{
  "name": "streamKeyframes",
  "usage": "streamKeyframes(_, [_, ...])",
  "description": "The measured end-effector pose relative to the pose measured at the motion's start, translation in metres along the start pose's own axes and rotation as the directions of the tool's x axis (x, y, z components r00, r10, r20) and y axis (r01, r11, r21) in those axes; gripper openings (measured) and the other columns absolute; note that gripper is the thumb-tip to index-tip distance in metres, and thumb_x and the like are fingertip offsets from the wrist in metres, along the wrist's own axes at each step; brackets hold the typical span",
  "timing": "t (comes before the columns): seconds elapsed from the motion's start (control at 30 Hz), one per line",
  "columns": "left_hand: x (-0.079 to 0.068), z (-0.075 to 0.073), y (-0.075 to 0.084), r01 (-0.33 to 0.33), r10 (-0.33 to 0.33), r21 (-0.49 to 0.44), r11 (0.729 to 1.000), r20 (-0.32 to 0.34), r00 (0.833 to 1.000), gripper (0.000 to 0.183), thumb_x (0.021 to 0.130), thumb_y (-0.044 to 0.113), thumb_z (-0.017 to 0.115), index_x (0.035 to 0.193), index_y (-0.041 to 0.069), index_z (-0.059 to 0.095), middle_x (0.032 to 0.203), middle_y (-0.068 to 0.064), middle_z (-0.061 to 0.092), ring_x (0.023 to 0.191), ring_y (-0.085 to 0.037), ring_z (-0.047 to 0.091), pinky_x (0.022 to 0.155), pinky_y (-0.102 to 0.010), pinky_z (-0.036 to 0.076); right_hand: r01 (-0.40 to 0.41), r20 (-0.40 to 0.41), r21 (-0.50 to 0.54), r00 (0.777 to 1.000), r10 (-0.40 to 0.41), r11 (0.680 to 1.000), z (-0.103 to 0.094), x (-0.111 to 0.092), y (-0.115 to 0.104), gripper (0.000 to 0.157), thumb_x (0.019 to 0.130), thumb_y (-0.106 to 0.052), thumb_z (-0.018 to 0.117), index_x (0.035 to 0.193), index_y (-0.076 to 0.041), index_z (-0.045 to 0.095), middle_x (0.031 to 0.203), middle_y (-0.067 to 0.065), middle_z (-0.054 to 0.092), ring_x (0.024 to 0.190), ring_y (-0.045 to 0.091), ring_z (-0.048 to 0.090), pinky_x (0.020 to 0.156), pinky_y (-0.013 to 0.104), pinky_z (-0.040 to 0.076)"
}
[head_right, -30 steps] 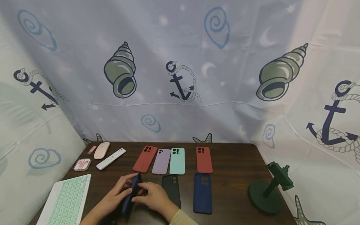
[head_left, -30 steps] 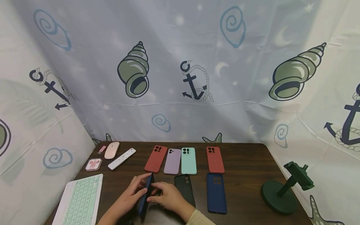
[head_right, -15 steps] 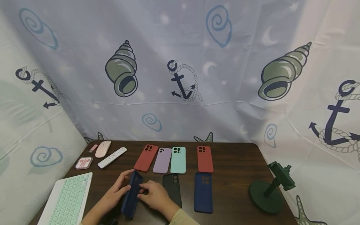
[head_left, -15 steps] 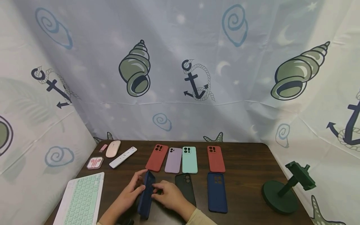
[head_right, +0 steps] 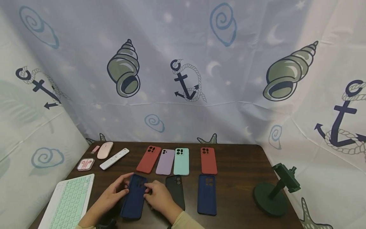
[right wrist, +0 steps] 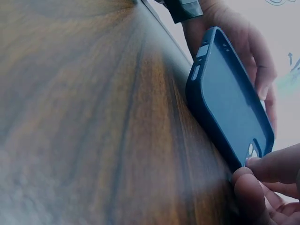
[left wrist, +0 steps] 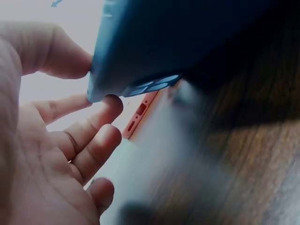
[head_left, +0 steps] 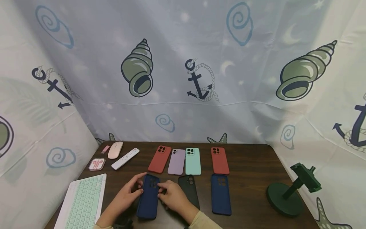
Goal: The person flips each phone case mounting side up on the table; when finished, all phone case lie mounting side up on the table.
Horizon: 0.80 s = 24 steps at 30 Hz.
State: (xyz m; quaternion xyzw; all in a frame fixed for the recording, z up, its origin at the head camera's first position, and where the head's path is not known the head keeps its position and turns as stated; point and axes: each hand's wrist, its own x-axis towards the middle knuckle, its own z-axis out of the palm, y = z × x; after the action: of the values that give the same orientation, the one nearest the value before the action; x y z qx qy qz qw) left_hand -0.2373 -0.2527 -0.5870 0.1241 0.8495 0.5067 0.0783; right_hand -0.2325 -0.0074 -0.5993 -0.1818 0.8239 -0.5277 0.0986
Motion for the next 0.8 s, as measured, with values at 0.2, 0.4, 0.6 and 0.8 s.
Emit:
streamKeyframes(0.2, [0.002, 0.000, -0.009, -0.045, 0.047, 0.067, 0.997, -0.019, 0.999, 0.059, 0.092, 0.006, 0.069, 0.146, 0.018, 0.048, 0.108, -0.005, 0.056, 0.097, -0.011, 0.053, 0.083, -0.023, 0.042, -0.029, -0.027, 0.045, 0.999, 0.030, 0.999, -0.001, 0.000, 0.000, 0.038, 0.091, -0.011, 0.074, 0.129, -0.010, 0.068, 0.094, -0.003, 0.061, 0.053, 0.005, 0.059, 0.040, 0.028, 0.051])
streamKeyframes(0.4, [0.004, 0.010, -0.015, -0.009, 0.019, 0.344, 0.939, -0.023, 1.000, 0.060, 0.086, 0.018, 0.078, 0.141, 0.019, 0.055, 0.104, 0.006, 0.054, 0.096, -0.014, 0.045, 0.081, -0.038, 0.029, -0.046, -0.075, 0.035, 0.996, 0.049, 0.998, 0.000, -0.001, 0.002, 0.030, 0.090, -0.011, 0.076, 0.117, -0.012, 0.065, 0.088, -0.001, 0.057, 0.050, 0.008, 0.058, 0.040, 0.029, 0.050])
streamKeyframes(0.6, [0.006, 0.016, -0.009, -0.031, 0.049, 0.418, 0.908, -0.034, 0.998, 0.059, 0.083, 0.021, 0.081, 0.138, 0.018, 0.060, 0.101, 0.008, 0.052, 0.094, -0.014, 0.042, 0.076, -0.038, 0.022, -0.045, -0.079, 0.016, 0.996, 0.046, 0.999, -0.003, -0.001, 0.002, 0.030, 0.089, -0.010, 0.076, 0.115, -0.013, 0.062, 0.088, 0.003, 0.054, 0.050, 0.010, 0.058, 0.040, 0.029, 0.051])
streamKeyframes(0.8, [0.004, 0.017, -0.012, -0.053, 0.083, 0.412, 0.910, -0.055, 0.995, 0.061, 0.084, 0.023, 0.081, 0.140, 0.018, 0.058, 0.102, 0.009, 0.053, 0.091, -0.011, 0.044, 0.075, -0.038, 0.021, -0.063, -0.069, 0.048, 0.995, 0.066, 0.997, -0.002, -0.002, 0.000, 0.029, 0.091, -0.010, 0.075, 0.117, -0.014, 0.062, 0.091, 0.004, 0.053, 0.052, 0.011, 0.059, 0.041, 0.030, 0.052])
